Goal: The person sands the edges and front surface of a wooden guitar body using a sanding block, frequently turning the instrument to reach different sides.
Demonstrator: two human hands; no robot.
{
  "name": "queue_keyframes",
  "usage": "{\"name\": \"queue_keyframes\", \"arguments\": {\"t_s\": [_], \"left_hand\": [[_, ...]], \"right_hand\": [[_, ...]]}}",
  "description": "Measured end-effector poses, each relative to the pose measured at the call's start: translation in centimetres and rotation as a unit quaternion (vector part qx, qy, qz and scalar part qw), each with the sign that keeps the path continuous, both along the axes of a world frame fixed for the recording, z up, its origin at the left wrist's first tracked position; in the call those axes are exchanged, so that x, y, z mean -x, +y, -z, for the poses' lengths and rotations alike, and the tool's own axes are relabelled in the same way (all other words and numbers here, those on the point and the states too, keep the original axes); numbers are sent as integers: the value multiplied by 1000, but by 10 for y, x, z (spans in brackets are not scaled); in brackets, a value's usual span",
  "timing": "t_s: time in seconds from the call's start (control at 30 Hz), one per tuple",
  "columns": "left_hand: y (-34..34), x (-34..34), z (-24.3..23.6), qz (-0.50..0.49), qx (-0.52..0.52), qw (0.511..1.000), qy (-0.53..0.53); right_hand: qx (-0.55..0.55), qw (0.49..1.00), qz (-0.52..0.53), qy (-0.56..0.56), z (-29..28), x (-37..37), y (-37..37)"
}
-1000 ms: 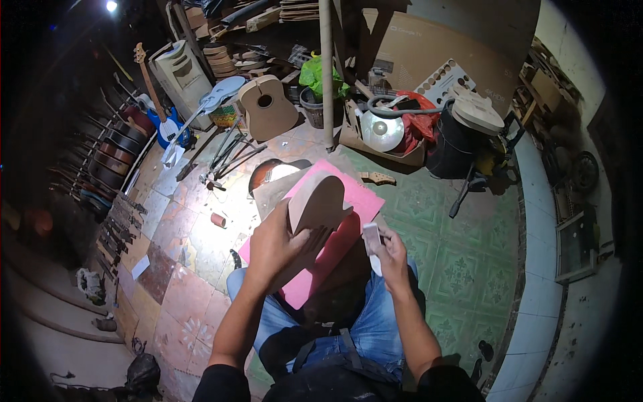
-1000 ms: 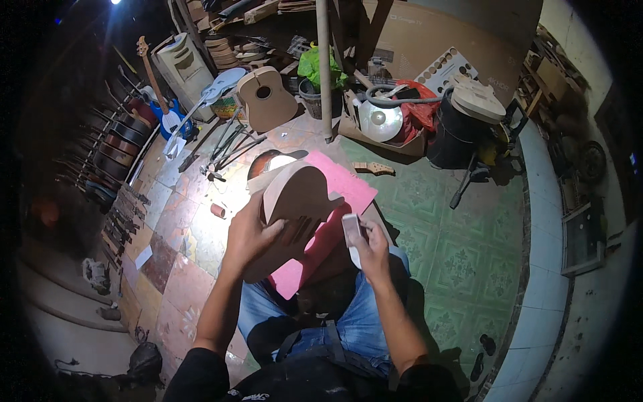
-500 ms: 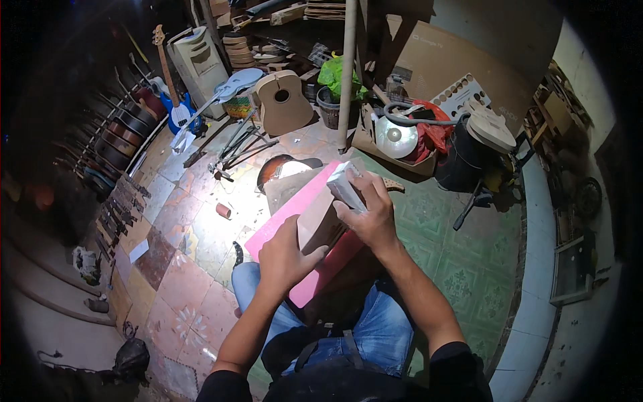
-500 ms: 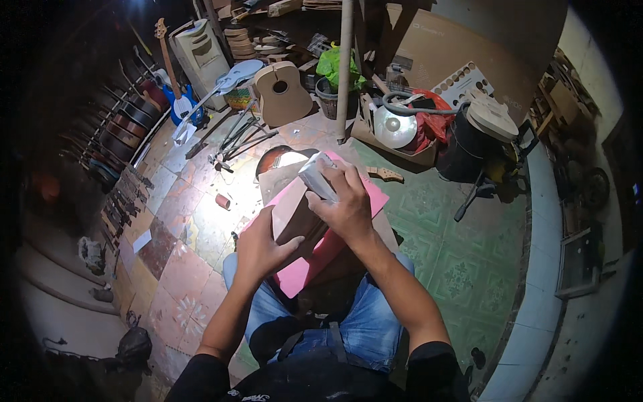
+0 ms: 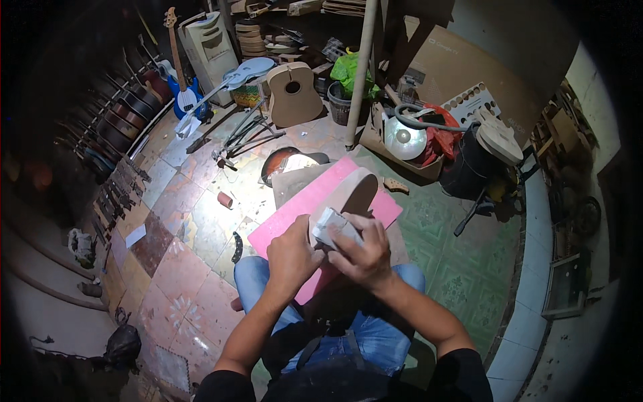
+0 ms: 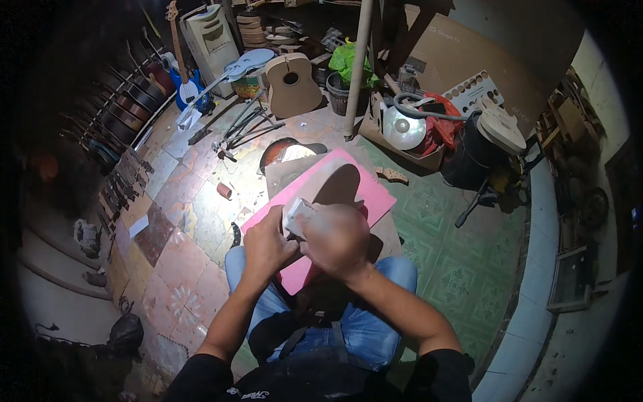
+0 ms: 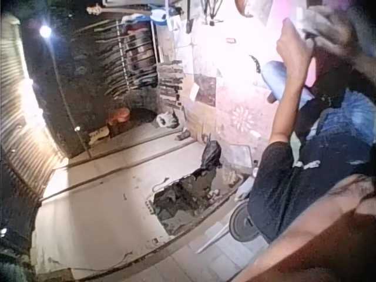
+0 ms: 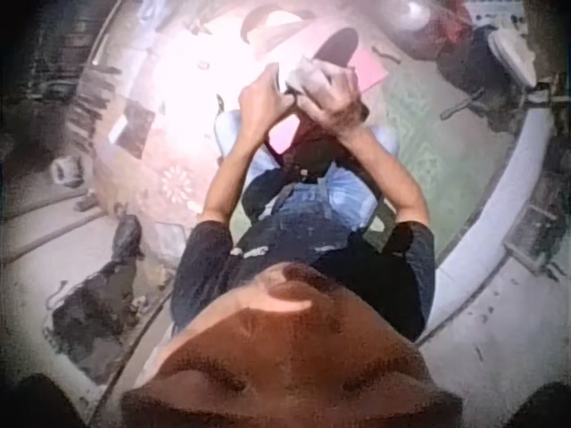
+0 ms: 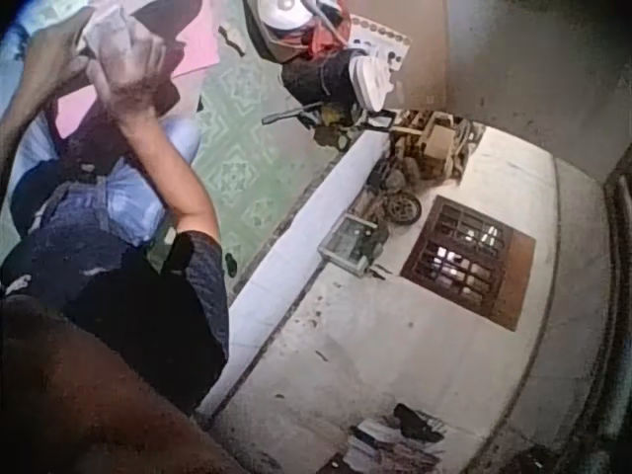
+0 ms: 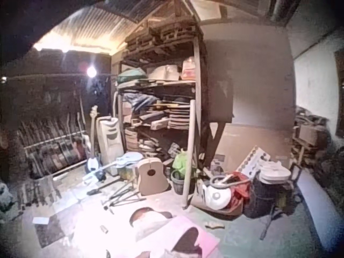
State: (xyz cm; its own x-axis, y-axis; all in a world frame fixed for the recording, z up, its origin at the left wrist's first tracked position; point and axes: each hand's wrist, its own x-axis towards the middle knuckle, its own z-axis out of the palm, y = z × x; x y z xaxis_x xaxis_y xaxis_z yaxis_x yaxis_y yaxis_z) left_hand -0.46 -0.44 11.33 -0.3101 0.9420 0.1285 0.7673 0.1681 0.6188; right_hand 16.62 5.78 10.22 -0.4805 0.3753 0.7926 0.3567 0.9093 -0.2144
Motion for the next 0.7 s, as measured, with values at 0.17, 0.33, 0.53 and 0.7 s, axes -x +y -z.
{"name": "queue_keyframes", "arguments": {"t_s": [0.17,0.33,0.53,0.7], "left_hand": [[-4,-10,-5,17,-37,999,22],[-4,-7,-2,12,-21,1000,16],[-6,-10,-7,3,-16,1000,17],[-6,-12,-4,18,-24,999,21]], "right_hand": [[284,925,101,232,2,-12,70],[-7,999,8,42,17,-10,17],[69,985,94,128,17,5,25],[178,963,161,121,11,-9,57]]}}
